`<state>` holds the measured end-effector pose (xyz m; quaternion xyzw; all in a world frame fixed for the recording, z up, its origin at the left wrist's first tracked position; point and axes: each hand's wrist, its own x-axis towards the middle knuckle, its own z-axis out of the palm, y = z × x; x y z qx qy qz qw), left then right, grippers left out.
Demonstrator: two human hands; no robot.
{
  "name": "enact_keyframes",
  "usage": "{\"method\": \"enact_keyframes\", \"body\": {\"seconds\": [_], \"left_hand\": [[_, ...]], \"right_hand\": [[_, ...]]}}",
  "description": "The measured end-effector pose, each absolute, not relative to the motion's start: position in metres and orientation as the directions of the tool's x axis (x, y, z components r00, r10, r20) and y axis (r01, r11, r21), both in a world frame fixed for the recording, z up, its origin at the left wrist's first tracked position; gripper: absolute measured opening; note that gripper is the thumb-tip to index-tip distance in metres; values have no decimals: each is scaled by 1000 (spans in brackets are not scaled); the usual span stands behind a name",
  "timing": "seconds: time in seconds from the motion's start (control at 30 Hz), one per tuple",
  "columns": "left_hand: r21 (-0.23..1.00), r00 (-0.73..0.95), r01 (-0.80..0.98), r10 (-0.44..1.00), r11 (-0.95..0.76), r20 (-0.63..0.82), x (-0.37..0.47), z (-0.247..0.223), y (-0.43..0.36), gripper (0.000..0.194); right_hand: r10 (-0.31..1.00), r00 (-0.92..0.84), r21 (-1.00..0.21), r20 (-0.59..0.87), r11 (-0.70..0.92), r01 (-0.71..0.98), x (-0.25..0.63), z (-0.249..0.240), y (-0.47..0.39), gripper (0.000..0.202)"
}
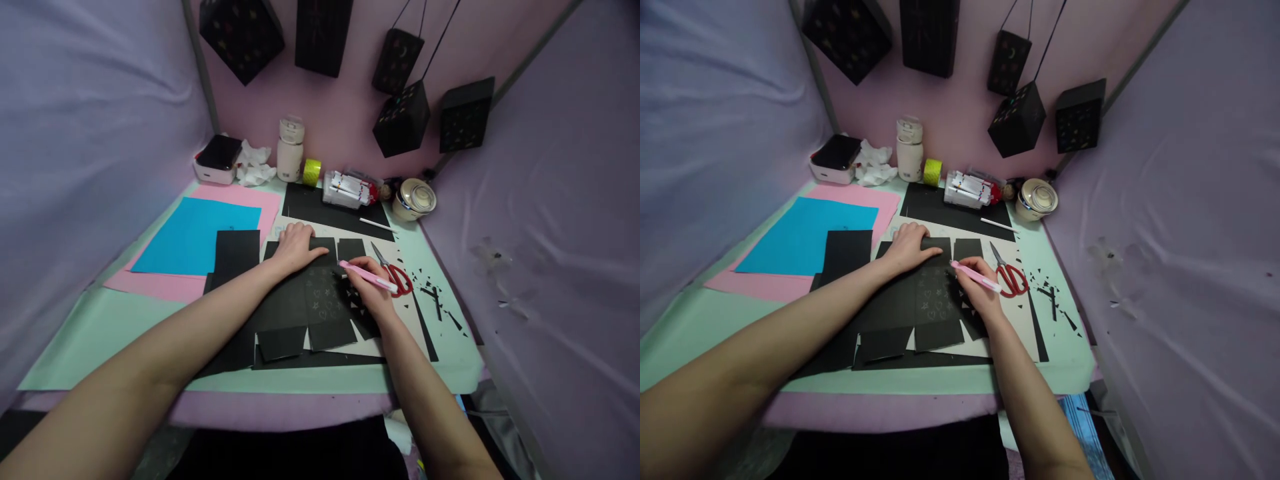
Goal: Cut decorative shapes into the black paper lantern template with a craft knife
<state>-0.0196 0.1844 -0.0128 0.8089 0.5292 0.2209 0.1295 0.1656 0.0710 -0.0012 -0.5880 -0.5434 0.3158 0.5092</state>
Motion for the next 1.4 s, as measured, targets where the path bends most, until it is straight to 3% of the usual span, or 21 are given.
{"method": "enact_keyframes", "body": {"seconds": [0.2,0.43,1.4], "left_hand": [[612,376,635,880,-472,288,-24,-15,182,34],[718,357,489,864,-496,355,-25,-15,185,37],[748,326,391,841,-536,432,-24,-9,177,35]], "right_hand": [[994,113,-924,15,-29,380,174,10,74,23],[997,81,-922,13,-20,388,178,-1,73,23],[991,121,-903,48,-9,430,175,-6,67,24]]}}
